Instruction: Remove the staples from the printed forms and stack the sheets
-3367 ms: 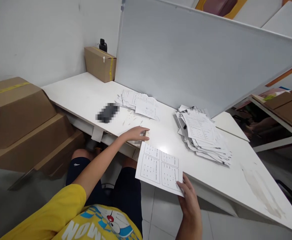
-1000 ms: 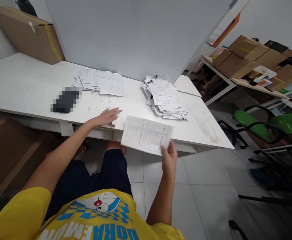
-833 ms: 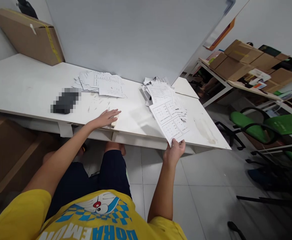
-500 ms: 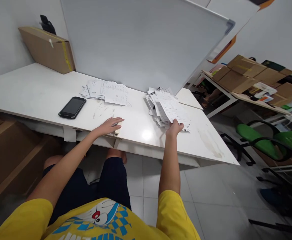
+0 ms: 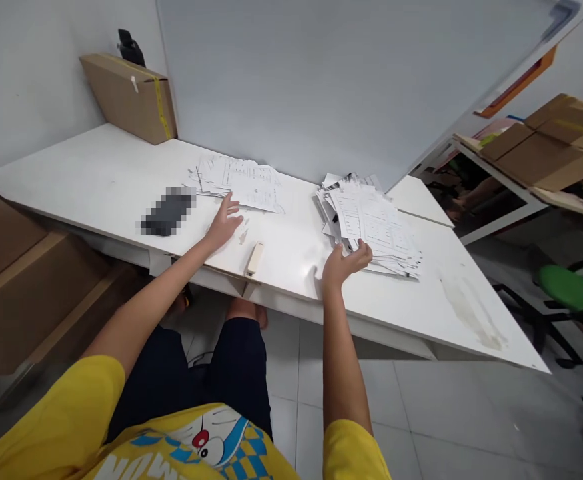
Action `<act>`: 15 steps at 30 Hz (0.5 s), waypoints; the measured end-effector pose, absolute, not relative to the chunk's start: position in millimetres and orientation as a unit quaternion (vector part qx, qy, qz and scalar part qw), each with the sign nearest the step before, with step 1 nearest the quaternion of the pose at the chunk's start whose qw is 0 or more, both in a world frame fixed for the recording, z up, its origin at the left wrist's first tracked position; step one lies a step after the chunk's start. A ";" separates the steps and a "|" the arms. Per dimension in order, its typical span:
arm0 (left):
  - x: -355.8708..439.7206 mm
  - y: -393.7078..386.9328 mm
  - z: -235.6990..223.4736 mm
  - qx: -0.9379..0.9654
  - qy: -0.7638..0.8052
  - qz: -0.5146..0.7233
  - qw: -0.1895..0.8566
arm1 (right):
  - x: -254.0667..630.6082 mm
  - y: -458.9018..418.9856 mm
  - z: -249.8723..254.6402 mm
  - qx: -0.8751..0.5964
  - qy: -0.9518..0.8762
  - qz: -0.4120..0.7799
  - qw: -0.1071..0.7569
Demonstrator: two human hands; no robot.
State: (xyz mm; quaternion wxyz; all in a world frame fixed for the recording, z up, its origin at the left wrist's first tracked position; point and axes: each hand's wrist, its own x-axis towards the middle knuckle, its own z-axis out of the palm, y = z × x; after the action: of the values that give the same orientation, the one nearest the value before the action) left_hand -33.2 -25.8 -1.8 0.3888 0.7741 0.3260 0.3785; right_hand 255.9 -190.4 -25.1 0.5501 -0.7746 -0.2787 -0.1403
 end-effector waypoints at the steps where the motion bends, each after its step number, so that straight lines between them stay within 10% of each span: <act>1: -30.5 -16.6 1.8 0.827 0.303 0.351 0.319 | 254.6 -189.2 -24.3 -0.774 -0.302 -0.146 0.536; 6: -9.1 28.3 18.4 0.913 0.312 0.243 0.096 | 240.0 -184.2 -20.6 -0.754 -0.454 -0.149 0.451; 15: 21.9 74.0 -1.9 0.807 0.503 0.285 0.116 | 238.2 -125.3 -23.7 -0.741 -0.620 0.008 0.258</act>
State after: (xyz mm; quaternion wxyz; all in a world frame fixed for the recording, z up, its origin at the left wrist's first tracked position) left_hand 21.9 74.0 -1.9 0.1155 0.8075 0.5034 0.2850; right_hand 238.2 -125.3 -23.7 0.2578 -0.7412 -0.6198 0.0082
